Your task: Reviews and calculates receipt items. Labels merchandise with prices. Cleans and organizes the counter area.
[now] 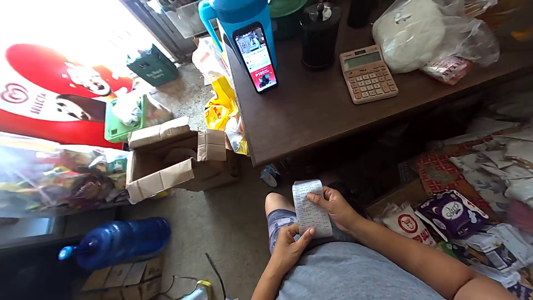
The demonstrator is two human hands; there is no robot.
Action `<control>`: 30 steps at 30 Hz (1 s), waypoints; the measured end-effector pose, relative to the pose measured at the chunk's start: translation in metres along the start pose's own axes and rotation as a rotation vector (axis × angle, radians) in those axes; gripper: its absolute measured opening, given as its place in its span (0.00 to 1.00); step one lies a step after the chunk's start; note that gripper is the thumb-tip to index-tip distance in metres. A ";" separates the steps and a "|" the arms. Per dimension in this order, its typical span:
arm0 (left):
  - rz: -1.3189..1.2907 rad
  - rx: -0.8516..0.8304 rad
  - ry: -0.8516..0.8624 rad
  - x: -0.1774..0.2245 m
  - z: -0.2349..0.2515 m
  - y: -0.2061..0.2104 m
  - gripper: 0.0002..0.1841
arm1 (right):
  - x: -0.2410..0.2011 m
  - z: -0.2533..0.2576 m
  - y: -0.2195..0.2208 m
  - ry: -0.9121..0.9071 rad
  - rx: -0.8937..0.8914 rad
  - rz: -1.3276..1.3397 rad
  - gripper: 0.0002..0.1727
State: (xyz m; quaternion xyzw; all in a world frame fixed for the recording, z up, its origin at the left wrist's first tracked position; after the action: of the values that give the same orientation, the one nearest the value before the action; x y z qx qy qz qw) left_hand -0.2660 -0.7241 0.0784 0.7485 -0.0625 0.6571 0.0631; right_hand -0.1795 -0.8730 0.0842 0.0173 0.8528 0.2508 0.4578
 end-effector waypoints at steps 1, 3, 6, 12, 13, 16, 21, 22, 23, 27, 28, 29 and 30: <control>-0.003 0.001 0.002 0.000 0.000 0.000 0.08 | 0.000 0.000 0.000 -0.001 0.000 0.001 0.08; -0.007 0.003 0.003 0.000 0.000 0.000 0.08 | 0.001 0.000 0.000 0.001 0.003 -0.002 0.08; -0.017 -0.001 0.003 -0.001 -0.001 -0.001 0.08 | 0.001 0.001 0.000 0.005 0.002 -0.002 0.08; -0.019 -0.003 0.003 0.000 -0.001 -0.002 0.08 | 0.001 0.001 0.002 0.008 -0.002 0.010 0.08; -0.020 -0.004 -0.001 0.000 -0.001 -0.003 0.08 | 0.000 0.001 0.002 0.007 -0.002 0.009 0.08; -0.021 -0.006 -0.015 0.000 0.000 -0.003 0.08 | 0.000 0.001 0.002 0.001 0.000 0.005 0.08; -0.016 -0.010 -0.012 0.001 0.001 -0.002 0.08 | -0.001 0.001 0.000 0.002 -0.005 0.004 0.08; -0.018 -0.009 -0.013 0.002 0.002 -0.002 0.08 | -0.002 0.001 0.000 0.004 -0.003 0.007 0.08; -0.018 -0.011 -0.013 0.002 0.002 -0.002 0.08 | -0.002 0.001 0.000 0.008 -0.002 0.008 0.08; -0.001 -0.019 -0.010 0.004 0.002 -0.002 0.09 | -0.002 0.002 0.000 0.002 -0.005 0.001 0.08; 0.007 -0.019 -0.021 0.004 0.002 -0.002 0.08 | -0.002 0.002 0.000 -0.006 -0.011 -0.005 0.08; 0.005 -0.018 -0.031 0.004 0.003 -0.002 0.08 | -0.003 0.002 -0.001 -0.014 -0.021 -0.010 0.08; -0.006 -0.017 -0.037 0.004 0.003 -0.002 0.08 | -0.004 0.002 0.000 -0.025 -0.032 -0.012 0.08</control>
State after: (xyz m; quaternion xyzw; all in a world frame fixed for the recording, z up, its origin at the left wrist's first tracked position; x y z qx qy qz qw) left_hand -0.2625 -0.7232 0.0815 0.7601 -0.0671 0.6424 0.0705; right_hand -0.1758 -0.8736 0.0861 0.0079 0.8431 0.2614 0.4699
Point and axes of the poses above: each hand's wrist, its own z-axis towards the middle knuckle, its own y-axis out of the palm, x = y × z, the point moved 4 cm from there along z, towards the middle knuckle, and after that the axes turned 2 degrees about y, right-handed, at the moved point
